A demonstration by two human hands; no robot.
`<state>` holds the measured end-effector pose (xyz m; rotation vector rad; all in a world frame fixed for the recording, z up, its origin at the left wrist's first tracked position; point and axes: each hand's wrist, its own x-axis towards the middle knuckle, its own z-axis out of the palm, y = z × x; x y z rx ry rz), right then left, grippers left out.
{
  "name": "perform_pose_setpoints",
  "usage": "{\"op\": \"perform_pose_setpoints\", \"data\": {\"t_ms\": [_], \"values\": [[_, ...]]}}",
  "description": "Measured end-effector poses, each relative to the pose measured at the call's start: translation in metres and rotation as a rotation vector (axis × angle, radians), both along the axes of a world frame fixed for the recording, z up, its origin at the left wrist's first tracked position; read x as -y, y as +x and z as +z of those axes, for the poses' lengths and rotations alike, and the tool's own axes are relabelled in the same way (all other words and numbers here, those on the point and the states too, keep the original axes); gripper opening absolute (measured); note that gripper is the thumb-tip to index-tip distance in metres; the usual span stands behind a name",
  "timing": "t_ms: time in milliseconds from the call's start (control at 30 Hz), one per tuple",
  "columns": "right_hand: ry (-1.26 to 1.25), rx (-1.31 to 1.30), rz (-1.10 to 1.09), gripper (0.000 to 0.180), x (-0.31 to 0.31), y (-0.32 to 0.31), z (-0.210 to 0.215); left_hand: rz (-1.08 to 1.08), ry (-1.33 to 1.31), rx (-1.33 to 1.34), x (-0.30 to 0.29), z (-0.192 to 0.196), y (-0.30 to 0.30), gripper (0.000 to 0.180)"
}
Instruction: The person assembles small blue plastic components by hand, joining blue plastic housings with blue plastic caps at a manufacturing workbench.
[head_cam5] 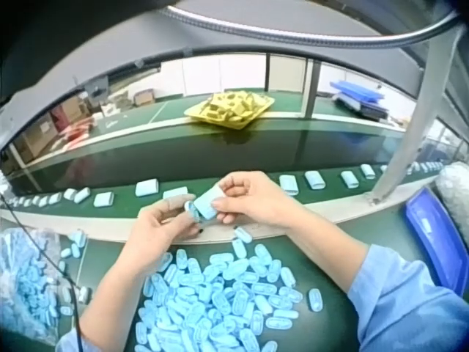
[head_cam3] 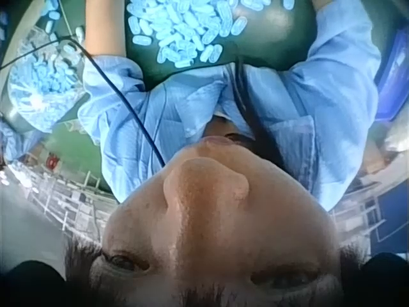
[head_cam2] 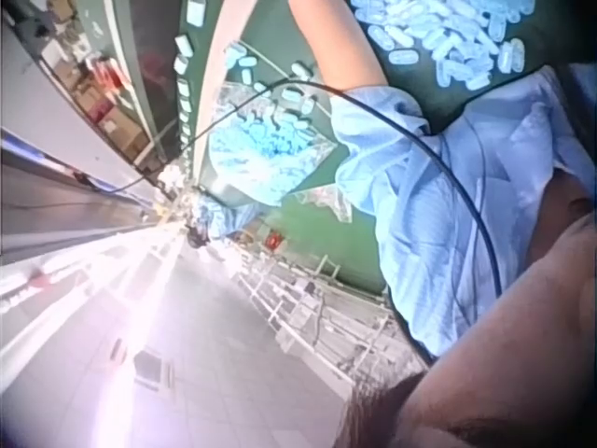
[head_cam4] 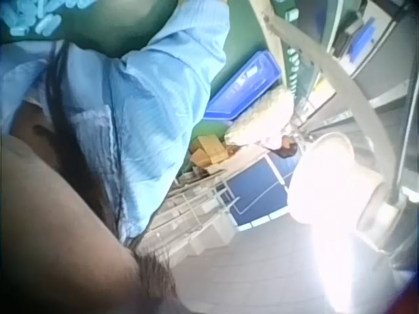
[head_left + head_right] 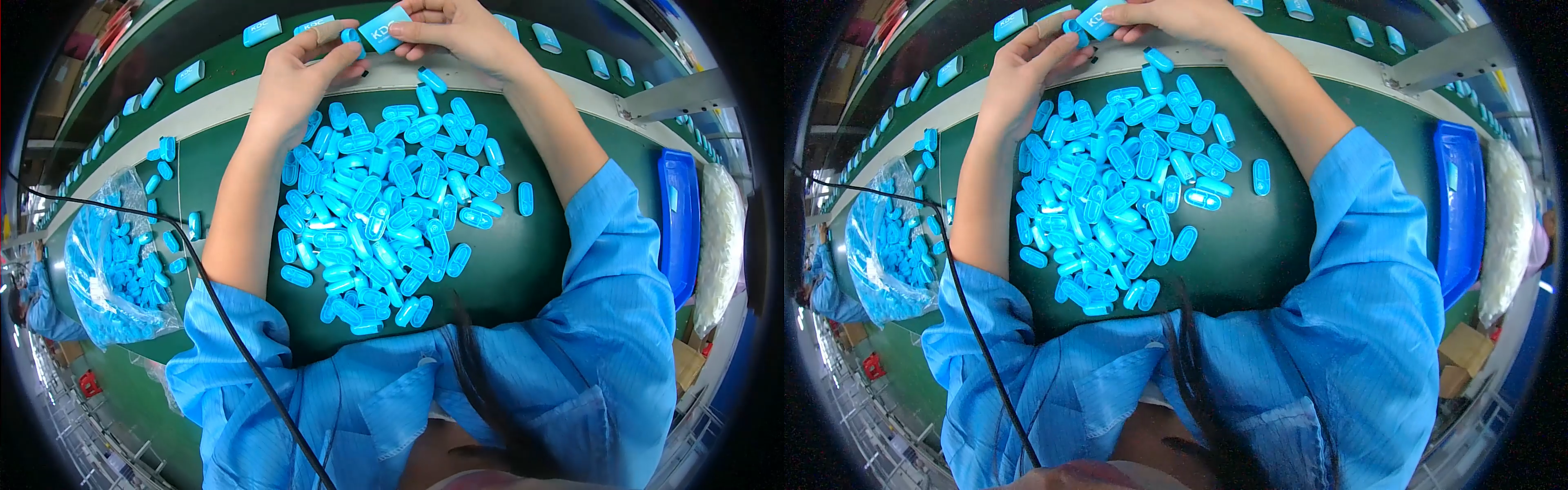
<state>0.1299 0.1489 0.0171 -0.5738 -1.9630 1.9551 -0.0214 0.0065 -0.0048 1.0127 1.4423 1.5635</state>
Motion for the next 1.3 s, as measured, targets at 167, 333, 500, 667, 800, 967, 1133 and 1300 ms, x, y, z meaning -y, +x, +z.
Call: {"op": "perform_pose_setpoints", "data": {"t_ms": [167,333,500,667,800,967,1133,1300], "values": [[-0.091,-0.051,-0.074,0.014,0.011,0.0,-0.013,0.022,0.093,0.014,-0.002,-0.009,0.0,0.036],[-0.149,-0.123,-0.083,0.017,0.013,-0.002,-0.025,0.079,0.098,0.084,0.001,-0.009,0.006,0.033],[-0.152,-0.221,-0.049,0.018,0.015,0.001,-0.022,0.046,0.102,-0.025,0.003,-0.004,0.005,0.034],[0.038,-0.157,-0.085,0.018,0.022,0.001,-0.015,0.08,0.076,-0.291,0.008,-0.002,-0.003,0.031],[0.184,-0.199,-0.108,0.017,0.025,0.0,-0.018,0.211,-0.068,-0.799,0.012,0.01,0.015,0.024],[0.196,-0.202,-0.114,0.016,0.021,-0.018,-0.016,0.058,-0.205,-0.458,0.015,0.033,0.024,0.058],[0.247,0.019,-0.051,0.019,-0.002,-0.057,-0.007,0.325,0.033,-1.0,0.017,0.026,0.011,0.061],[0.508,0.192,-0.139,0.027,-0.014,-0.086,-0.013,0.038,0.18,-1.044,0.044,0.016,-0.008,0.016]]}}
